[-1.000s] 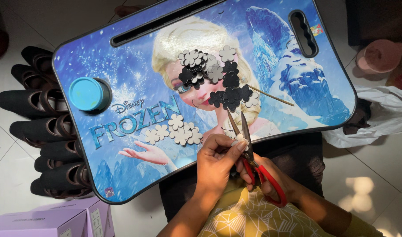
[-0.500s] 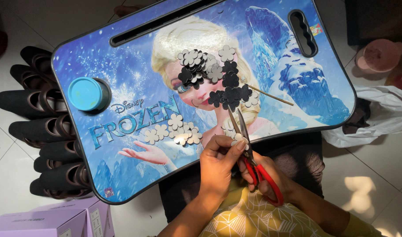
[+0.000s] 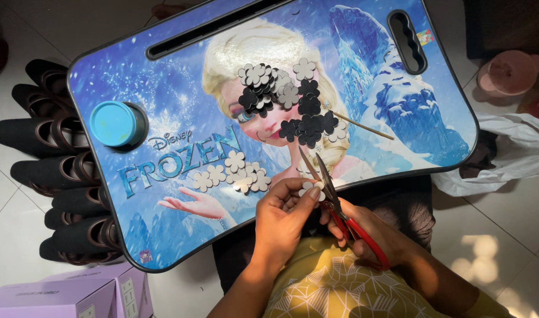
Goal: The person sits on the floor with a Frozen-themed lap desk and cuts small flower-shaped pieces from white and black sheet material using red-handled scissors. They cut one flower at a time and place the finished flower shapes onto a growing pile on the desk.
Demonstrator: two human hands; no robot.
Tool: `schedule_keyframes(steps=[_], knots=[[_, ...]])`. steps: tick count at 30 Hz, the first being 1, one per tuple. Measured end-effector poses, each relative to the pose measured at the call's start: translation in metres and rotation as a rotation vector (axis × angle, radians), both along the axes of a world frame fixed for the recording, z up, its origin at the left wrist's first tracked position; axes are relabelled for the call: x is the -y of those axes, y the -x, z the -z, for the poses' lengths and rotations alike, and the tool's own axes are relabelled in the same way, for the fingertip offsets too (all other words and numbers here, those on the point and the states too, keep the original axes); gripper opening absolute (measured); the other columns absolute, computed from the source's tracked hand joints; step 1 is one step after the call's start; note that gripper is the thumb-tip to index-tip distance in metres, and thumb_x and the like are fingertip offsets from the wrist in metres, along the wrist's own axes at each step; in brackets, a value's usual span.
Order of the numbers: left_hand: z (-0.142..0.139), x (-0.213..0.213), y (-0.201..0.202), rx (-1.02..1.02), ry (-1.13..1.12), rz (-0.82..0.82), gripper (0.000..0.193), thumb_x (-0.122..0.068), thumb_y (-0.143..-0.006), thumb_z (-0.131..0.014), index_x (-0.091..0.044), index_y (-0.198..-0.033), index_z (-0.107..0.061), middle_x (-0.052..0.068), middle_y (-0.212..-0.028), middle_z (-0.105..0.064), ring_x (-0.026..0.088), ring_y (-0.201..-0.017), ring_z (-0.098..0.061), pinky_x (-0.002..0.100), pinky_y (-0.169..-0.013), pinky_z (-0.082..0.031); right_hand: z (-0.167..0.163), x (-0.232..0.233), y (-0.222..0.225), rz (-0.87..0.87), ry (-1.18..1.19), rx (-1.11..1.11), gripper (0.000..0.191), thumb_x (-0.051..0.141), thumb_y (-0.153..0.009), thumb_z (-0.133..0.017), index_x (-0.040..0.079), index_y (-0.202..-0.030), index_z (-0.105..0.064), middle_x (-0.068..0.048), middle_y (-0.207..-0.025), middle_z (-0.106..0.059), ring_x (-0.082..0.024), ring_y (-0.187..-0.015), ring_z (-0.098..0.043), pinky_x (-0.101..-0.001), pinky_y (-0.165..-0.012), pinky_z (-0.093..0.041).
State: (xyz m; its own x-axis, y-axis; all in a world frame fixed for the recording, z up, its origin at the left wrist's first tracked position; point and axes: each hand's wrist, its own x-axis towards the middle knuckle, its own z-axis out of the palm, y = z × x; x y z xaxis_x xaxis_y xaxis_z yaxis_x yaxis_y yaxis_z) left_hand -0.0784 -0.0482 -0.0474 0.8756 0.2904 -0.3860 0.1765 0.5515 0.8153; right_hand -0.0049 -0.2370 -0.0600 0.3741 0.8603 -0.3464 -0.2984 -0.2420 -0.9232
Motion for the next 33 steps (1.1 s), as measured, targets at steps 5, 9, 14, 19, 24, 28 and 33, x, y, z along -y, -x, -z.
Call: schedule_keyframes(steps=[5, 9, 14, 19, 24, 28, 33], knots=[[-0.0026, -0.0029, 0.0013, -0.068, -0.073, 0.008, 0.016, -0.006, -0.093, -0.074, 0.004, -0.104, -0.071, 0.003, -0.085, -0.073, 0.005, -0.073, -0.061, 0.020, -0.067, -0.050, -0.0023, -0.0009, 0.0004, -0.014, 0.019, 0.049, 0.119, 0.102, -0.060, -0.054, 0.000, -0.120, -0.053, -0.003, -0.083, -0.051, -0.013, -0.074, -0.050, -0.0289, -0.066, -0.048], [-0.0026, -0.0039, -0.0001, -0.082, -0.071, 0.013, 0.014, -0.006, -0.092, -0.075, 0.004, -0.101, -0.071, 0.003, -0.086, -0.073, 0.004, -0.072, -0.062, 0.020, -0.065, -0.050, -0.0001, -0.0005, 0.0001, -0.009, 0.007, 0.074, 0.119, 0.104, -0.060, -0.051, 0.001, -0.119, -0.054, -0.002, -0.081, -0.050, -0.012, -0.072, -0.048, -0.0288, -0.064, -0.047], [-0.0037, -0.0038, -0.0007, -0.100, -0.089, -0.002, 0.014, -0.005, -0.090, -0.076, 0.003, -0.099, -0.070, 0.003, -0.086, -0.073, 0.005, -0.072, -0.063, 0.020, -0.065, -0.051, -0.0002, 0.0007, 0.0002, -0.007, 0.039, 0.092, 0.112, 0.102, -0.061, -0.052, 0.002, -0.112, -0.053, -0.002, -0.077, -0.049, -0.012, -0.068, -0.047, -0.0292, -0.060, -0.046], [-0.0050, -0.0039, -0.0011, -0.081, -0.084, -0.001, 0.015, -0.006, -0.090, -0.076, 0.003, -0.099, -0.070, 0.004, -0.086, -0.073, 0.005, -0.072, -0.064, 0.020, -0.065, -0.051, -0.0014, 0.0002, 0.0001, -0.008, 0.029, 0.081, 0.106, 0.096, -0.066, -0.057, 0.001, -0.113, -0.053, -0.003, -0.079, -0.050, -0.013, -0.070, -0.049, -0.0297, -0.062, -0.048], [-0.0038, -0.0047, 0.0003, -0.094, -0.086, 0.016, 0.015, -0.006, -0.090, -0.076, 0.004, -0.099, -0.070, 0.004, -0.087, -0.074, 0.005, -0.072, -0.064, 0.020, -0.065, -0.052, 0.0008, 0.0028, 0.0007, -0.012, -0.015, 0.101, 0.092, 0.085, -0.079, -0.061, 0.002, -0.118, -0.053, -0.003, -0.085, -0.052, -0.013, -0.073, -0.049, -0.0293, -0.065, -0.048], [0.0006, -0.0039, -0.0015, -0.053, -0.077, -0.011, 0.014, -0.005, -0.090, -0.077, 0.004, -0.098, -0.069, 0.003, -0.087, -0.073, 0.005, -0.072, -0.064, 0.020, -0.066, -0.051, 0.0032, 0.0065, -0.0001, -0.020, 0.047, 0.106, 0.062, 0.042, -0.072, -0.063, 0.003, -0.119, -0.051, -0.003, -0.079, -0.050, -0.014, -0.069, -0.049, -0.0295, -0.063, -0.052], [0.0024, -0.0061, 0.0000, -0.065, -0.072, 0.004, 0.016, -0.006, -0.090, -0.077, 0.004, -0.099, -0.068, 0.003, -0.085, -0.072, 0.006, -0.072, -0.064, 0.020, -0.065, -0.051, 0.0047, 0.0057, -0.0014, -0.036, 0.074, 0.117, 0.059, 0.047, -0.075, -0.067, 0.003, -0.112, -0.052, -0.001, -0.072, -0.048, -0.012, -0.061, -0.047, -0.0282, -0.055, -0.046]])
